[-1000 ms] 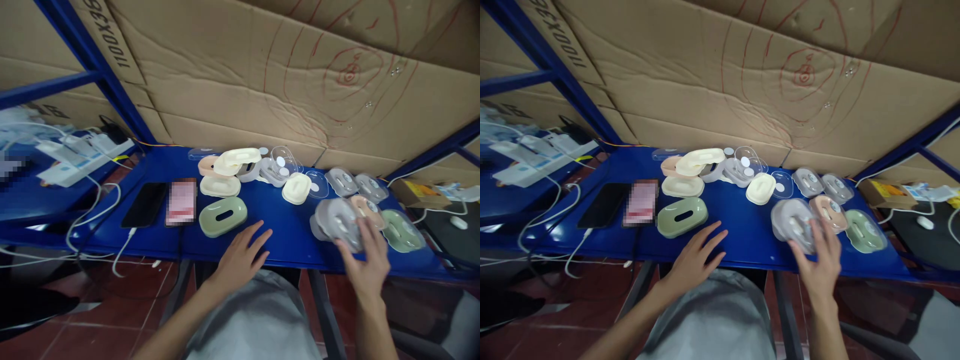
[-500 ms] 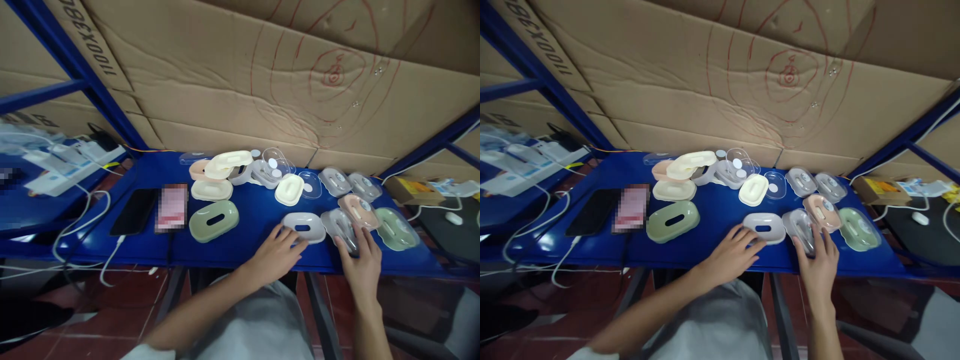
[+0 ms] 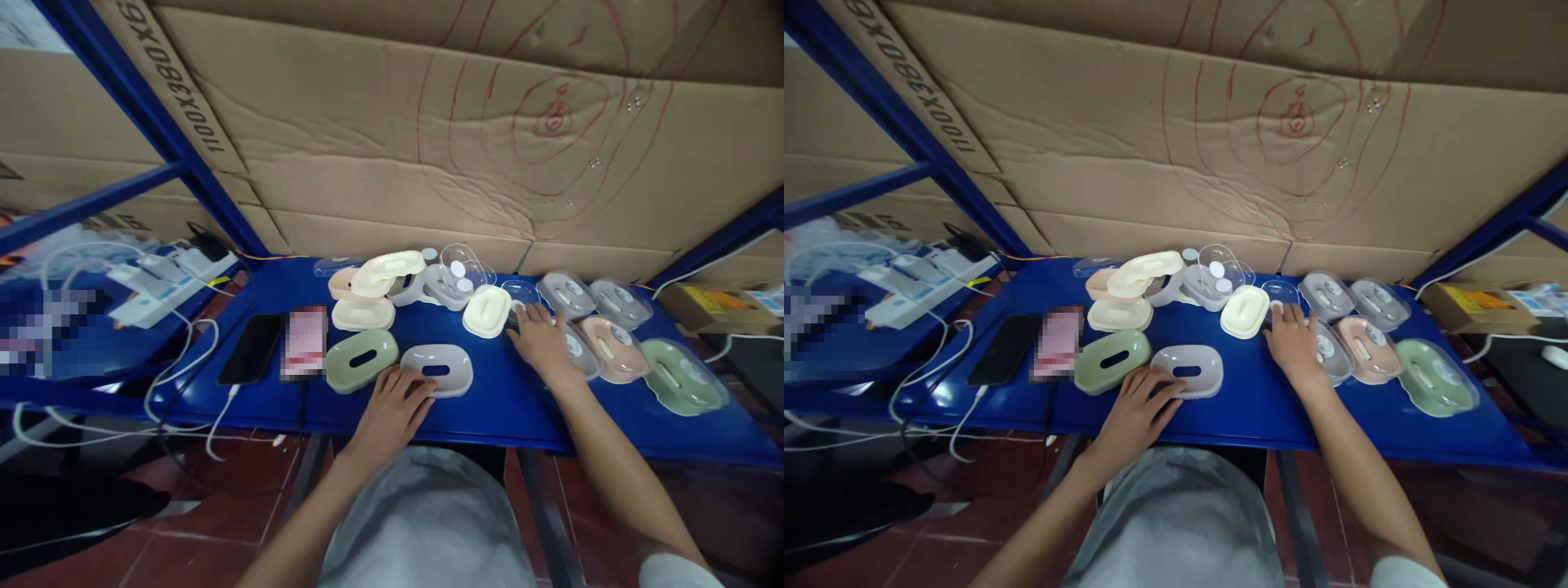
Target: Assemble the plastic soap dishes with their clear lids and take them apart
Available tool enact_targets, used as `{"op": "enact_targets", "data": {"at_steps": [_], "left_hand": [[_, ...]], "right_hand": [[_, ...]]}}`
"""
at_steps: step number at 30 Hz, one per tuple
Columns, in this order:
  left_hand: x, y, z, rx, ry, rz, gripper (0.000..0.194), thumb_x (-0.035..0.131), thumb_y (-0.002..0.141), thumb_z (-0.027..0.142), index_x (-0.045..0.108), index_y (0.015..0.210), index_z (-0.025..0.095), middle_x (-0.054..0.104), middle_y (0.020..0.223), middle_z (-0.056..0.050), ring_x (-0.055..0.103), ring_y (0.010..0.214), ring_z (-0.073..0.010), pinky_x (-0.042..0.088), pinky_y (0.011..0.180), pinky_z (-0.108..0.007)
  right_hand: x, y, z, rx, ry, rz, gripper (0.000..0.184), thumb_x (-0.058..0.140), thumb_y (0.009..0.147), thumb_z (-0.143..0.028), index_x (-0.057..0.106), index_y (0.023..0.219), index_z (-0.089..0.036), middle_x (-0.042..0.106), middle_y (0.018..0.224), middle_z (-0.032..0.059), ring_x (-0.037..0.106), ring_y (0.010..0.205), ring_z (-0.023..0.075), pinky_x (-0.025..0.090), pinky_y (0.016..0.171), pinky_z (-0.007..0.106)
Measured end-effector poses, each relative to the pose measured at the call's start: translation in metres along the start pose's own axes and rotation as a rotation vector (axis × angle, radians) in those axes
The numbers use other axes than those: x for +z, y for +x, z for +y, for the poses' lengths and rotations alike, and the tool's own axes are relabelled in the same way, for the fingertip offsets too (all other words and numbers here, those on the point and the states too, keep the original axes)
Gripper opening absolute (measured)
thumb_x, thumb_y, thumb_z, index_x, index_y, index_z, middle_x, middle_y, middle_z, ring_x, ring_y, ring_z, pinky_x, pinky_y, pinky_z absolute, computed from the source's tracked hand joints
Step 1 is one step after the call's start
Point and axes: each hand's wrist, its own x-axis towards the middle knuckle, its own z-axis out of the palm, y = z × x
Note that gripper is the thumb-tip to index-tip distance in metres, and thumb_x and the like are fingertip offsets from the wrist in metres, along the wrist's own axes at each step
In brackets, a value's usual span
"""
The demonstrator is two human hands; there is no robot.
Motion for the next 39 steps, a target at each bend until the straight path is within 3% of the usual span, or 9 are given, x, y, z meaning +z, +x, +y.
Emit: {"op": "enact_targets", "data": {"at_steps": [4, 8, 13, 21, 25, 29, 32, 36, 39], "left_hand": [[0.0, -0.001, 0.0, 0.006, -0.003, 0.018, 0.026, 0.056, 0.108, 0.021, 0.069, 0.13, 0.024, 0.068, 0.119, -0.009, 0.065, 0.117, -0.0269, 0.051, 0.112, -0.053], [0.0, -0.002, -0.001, 0.012, 0.006, 0.006, 0.024, 0.056, 0.108, 0.022, 0.068, 0.13, 0.023, 0.068, 0.121, -0.009, 0.064, 0.118, -0.0273, 0.051, 0.112, -0.052], [-0.002, -0.003, 0.0, 0.007, -0.004, 0.037, 0.023, 0.057, 0.109, 0.021, 0.069, 0.128, 0.023, 0.07, 0.118, -0.008, 0.066, 0.116, -0.0264, 0.051, 0.11, -0.049], [-0.001, -0.012, 0.002, -0.024, -0.059, 0.411, 0.021, 0.067, 0.105, 0.024, 0.07, 0.126, 0.025, 0.074, 0.108, -0.005, 0.07, 0.098, -0.0217, 0.05, 0.091, -0.04], [-0.011, -0.007, 0.009, -0.033, -0.122, 0.518, 0.015, 0.068, 0.104, 0.023, 0.072, 0.119, 0.024, 0.074, 0.1, -0.003, 0.071, 0.091, -0.0201, 0.047, 0.086, -0.038], [-0.013, 0.001, 0.017, -0.019, -0.147, 0.578, 0.011, 0.071, 0.102, 0.021, 0.072, 0.113, 0.025, 0.075, 0.099, -0.002, 0.072, 0.09, -0.0193, 0.047, 0.091, -0.039], [-0.005, 0.014, 0.02, -0.046, -0.118, 0.588, 0.01, 0.073, 0.102, 0.023, 0.072, 0.111, 0.025, 0.077, 0.101, -0.002, 0.073, 0.093, -0.0195, 0.047, 0.091, -0.038], [0.009, 0.037, 0.017, -0.091, -0.02, 0.513, 0.006, 0.071, 0.103, 0.026, 0.073, 0.108, 0.023, 0.078, 0.101, -0.004, 0.073, 0.095, -0.0216, 0.045, 0.089, -0.038], [0.018, 0.047, 0.019, -0.109, 0.055, 0.42, 0.006, 0.07, 0.103, 0.027, 0.074, 0.105, 0.022, 0.079, 0.1, -0.004, 0.072, 0.095, -0.0233, 0.043, 0.086, -0.039]], "right_hand": [[0.009, 0.014, -0.009, -0.009, 0.003, -0.045, 0.049, 0.046, 0.103, -0.027, 0.057, 0.146, -0.006, 0.078, 0.112, 0.0244, 0.07, 0.109, 0.0374, 0.04, 0.109, 0.061], [0.005, 0.002, -0.016, -0.134, 0.053, -0.051, 0.056, 0.045, 0.105, -0.024, 0.045, 0.16, -0.015, 0.077, 0.117, 0.0187, 0.069, 0.111, 0.0343, 0.037, 0.112, 0.058], [-0.012, -0.008, -0.029, -0.32, 0.104, -0.075, 0.044, 0.05, 0.108, -0.03, 0.062, 0.149, -0.021, 0.075, 0.12, 0.0165, 0.065, 0.114, 0.0342, 0.034, 0.111, 0.055], [-0.021, -0.06, -0.07, -0.512, 0.201, 0.026, 0.04, 0.048, 0.109, -0.027, 0.065, 0.143, -0.014, 0.071, 0.104, 0.0129, 0.062, 0.102, 0.0292, 0.041, 0.096, 0.044], [-0.017, -0.079, -0.079, -0.483, 0.323, 0.079, 0.039, 0.05, 0.109, -0.024, 0.064, 0.145, -0.017, 0.07, 0.104, 0.0108, 0.061, 0.097, 0.027, 0.044, 0.091, 0.041], [-0.017, -0.08, -0.075, -0.328, 0.278, 0.17, 0.045, 0.055, 0.108, -0.031, 0.057, 0.151, -0.016, 0.066, 0.138, 0.0198, 0.06, 0.122, 0.0348, 0.043, 0.099, 0.049], [-0.017, -0.08, -0.074, -0.345, 0.32, 0.179, 0.039, 0.055, 0.109, -0.028, 0.061, 0.147, -0.019, 0.065, 0.146, 0.0171, 0.06, 0.132, 0.0345, 0.039, 0.109, 0.054], [-0.014, -0.086, -0.077, -0.535, 0.51, 0.131, 0.045, 0.051, 0.109, -0.017, 0.057, 0.152, -0.025, 0.072, 0.142, 0.0094, 0.066, 0.131, 0.0249, 0.044, 0.112, 0.046], [-0.009, -0.088, -0.074, -0.505, 0.55, 0.156, 0.044, 0.052, 0.108, -0.017, 0.061, 0.15, -0.028, 0.073, 0.141, 0.0077, 0.069, 0.127, 0.024, 0.049, 0.107, 0.043]]}}
